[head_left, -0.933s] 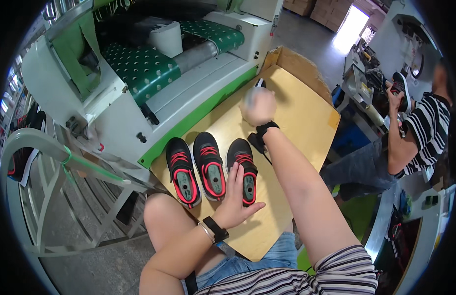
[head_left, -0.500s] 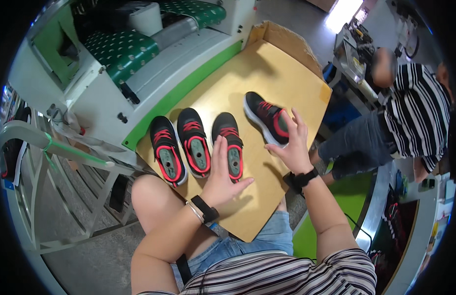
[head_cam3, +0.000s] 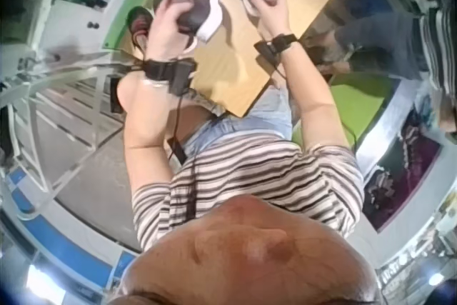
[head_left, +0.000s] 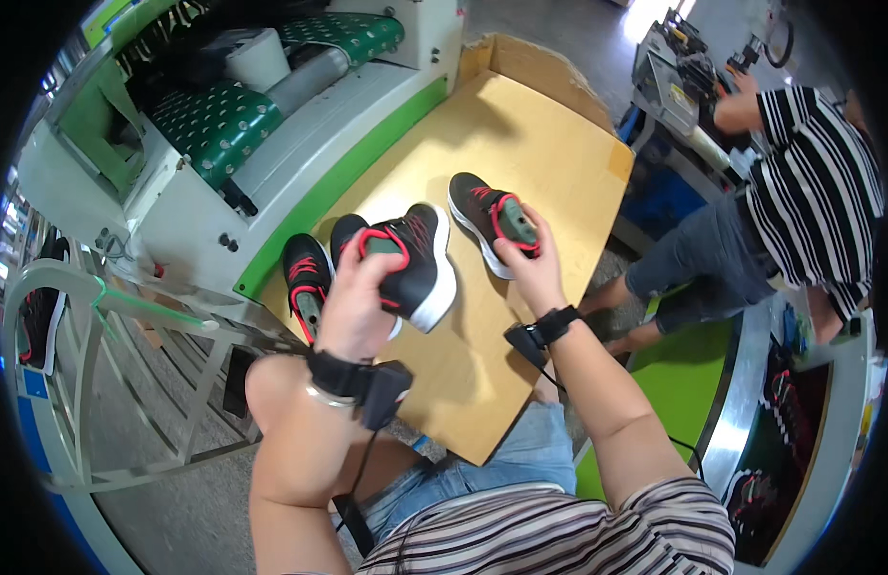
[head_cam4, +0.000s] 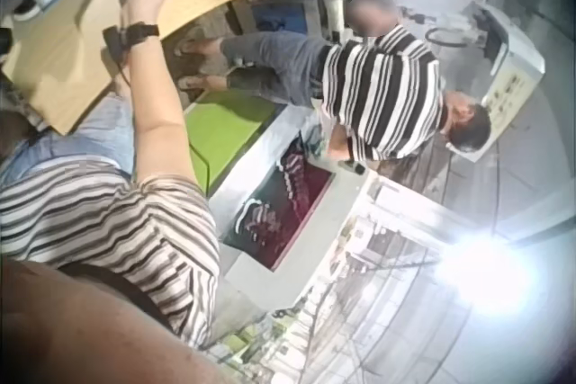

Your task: The recorder is taking shoes off a conveyor-like machine and organizing them into groups on a table.

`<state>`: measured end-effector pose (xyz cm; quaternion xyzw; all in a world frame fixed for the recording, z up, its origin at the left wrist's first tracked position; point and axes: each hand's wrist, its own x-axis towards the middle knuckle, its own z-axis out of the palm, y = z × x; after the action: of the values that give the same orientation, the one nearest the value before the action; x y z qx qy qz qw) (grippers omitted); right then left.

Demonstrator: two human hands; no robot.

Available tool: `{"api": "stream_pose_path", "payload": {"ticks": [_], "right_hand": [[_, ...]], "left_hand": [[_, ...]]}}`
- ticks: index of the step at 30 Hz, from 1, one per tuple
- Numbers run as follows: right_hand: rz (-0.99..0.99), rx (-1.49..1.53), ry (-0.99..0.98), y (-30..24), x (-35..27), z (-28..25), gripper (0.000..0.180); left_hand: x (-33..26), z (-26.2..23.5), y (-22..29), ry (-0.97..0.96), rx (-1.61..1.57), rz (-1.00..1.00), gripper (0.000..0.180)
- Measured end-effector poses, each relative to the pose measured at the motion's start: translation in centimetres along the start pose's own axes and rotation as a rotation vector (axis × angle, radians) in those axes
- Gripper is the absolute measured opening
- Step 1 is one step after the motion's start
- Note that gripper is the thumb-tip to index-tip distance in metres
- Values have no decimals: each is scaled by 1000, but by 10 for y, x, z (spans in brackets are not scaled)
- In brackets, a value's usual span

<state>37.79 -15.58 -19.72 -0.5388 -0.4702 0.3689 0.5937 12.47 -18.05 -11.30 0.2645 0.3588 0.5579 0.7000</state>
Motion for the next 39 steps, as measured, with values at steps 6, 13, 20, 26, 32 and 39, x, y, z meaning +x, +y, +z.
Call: {"api": "stream_pose_path", "payload": {"ticks": [6,13,20,26,32,39], "right_hand": [[-199,269,-51,-91,87,53,54],[-562,-269,-154,-181,256,223,67],[-447,-810,-320,-109,240,229,77],[-206,-1506,-547,-24,161,119,66],[-451,-1351,-344,-10,107,52,59],[-378,-581,317,20,46,-17,65]], "left_hand": [[2,33,120,186,461,680,77],[133,-43,217,697,1067,887,97],[81,-20,130,363,1127,912,90],[-3,-38,3,66,1365,336,96],[-2,-52,-36,166,1249,385,90],[-14,-55,-51,221,1097,424,89]]}}
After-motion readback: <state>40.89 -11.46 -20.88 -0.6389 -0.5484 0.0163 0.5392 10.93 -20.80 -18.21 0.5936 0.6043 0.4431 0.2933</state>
